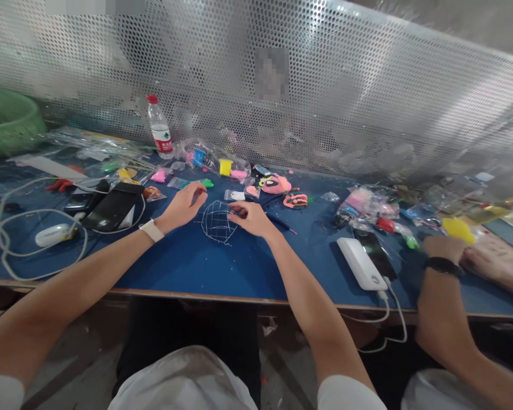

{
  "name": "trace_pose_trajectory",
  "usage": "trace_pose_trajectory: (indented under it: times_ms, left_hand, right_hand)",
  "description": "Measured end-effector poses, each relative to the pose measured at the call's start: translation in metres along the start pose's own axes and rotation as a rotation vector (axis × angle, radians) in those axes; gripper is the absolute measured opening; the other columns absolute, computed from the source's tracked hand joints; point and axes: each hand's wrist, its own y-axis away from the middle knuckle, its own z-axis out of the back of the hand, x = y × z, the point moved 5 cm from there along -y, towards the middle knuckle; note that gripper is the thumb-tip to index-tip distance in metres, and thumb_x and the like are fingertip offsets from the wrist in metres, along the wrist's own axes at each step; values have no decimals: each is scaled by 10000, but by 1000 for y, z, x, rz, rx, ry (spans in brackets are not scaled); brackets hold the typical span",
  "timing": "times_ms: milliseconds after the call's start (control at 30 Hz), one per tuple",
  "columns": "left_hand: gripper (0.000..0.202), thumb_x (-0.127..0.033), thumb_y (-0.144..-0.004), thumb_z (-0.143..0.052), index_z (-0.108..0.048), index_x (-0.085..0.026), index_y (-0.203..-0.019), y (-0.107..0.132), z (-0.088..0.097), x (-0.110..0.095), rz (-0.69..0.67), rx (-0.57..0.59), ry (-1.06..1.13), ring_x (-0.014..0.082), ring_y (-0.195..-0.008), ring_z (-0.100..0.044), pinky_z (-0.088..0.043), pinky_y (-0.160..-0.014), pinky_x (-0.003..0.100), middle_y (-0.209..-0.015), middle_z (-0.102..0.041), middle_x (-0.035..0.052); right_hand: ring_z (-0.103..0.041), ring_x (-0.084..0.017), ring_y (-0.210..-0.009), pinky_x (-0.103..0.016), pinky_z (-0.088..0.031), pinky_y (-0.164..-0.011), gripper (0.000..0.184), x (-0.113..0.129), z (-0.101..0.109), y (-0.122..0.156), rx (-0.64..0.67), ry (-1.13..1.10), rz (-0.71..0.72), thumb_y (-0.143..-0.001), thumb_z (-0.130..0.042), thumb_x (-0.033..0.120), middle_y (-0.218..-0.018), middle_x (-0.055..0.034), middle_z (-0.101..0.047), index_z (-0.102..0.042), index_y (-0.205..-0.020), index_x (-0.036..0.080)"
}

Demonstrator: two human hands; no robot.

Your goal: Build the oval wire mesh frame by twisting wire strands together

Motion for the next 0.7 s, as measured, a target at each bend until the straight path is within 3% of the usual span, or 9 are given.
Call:
trace_pose_trajectory:
  times_ms: [100,167,300,400,467,567,700]
  left_hand:
    - [247,-374,-1081,-576,-638,-199,-1244,5,-4,-15,-130,64,-100,292,-1269,-627,-469,-1164,477,-1319,-655,141]
    - [372,-439,-1104,-538,-609,-199,-1379,12,-15,-23,-244,164,-197,324,-1422,-561,-420,-1242,506,-1452,-621,163]
    - [683,-601,-1110,-479,-449,-139,-1612,25,-42,-19,-286,361,-324,383,-1599,-408,-326,-1330,560,-1670,-476,228]
    - [763,-660,-1123,-369,-395,-116,-1658,30,-53,-12,-240,440,-355,388,-1642,-357,-304,-1351,559,-1725,-420,236]
    - [770,-659,-1136,-292,-380,-112,-1669,31,-55,-10,-237,471,-352,365,-1642,-369,-307,-1360,533,-1732,-417,228]
    - [769,-653,-1136,-267,-382,-112,-1669,31,-55,-9,-251,491,-332,353,-1628,-393,-320,-1360,529,-1727,-427,226]
    - [686,-587,-1130,-322,-477,-133,-1621,28,-55,-5,-215,486,-240,343,-1638,-389,-272,-1388,540,-1736,-442,185]
  right_hand:
    - [-549,-134,-605,-343,-505,-676,341,3,2,0,13,74,28,-828,-833,302,-1020,-36,-818,-859,-1167,268]
    - [-570,-158,-656,-383,-531,-733,318,8,5,1,-16,110,52,-845,-805,283,-1060,-53,-797,-866,-1156,262]
    - [-709,-293,-1063,-502,-580,-978,391,19,4,4,-90,133,111,-990,-705,436,-1265,-111,-761,-797,-1330,266]
    - [-544,-358,-1506,-595,-435,-1269,637,24,-10,9,-6,149,167,-1030,-640,629,-1598,-118,-620,-627,-1567,287]
    - [-365,-352,-1657,-615,-290,-1370,780,24,-23,12,104,168,161,-1064,-511,718,-1760,-109,-445,-444,-1706,280]
    - [-188,-318,-1731,-581,-185,-1417,870,25,-35,14,193,208,154,-1092,-363,751,-1858,-87,-220,-206,-1791,258]
    - [-73,-301,-1749,-579,-131,-1429,898,33,-40,14,168,299,276,-1097,-368,739,-1881,-45,-81,-17,-1801,307]
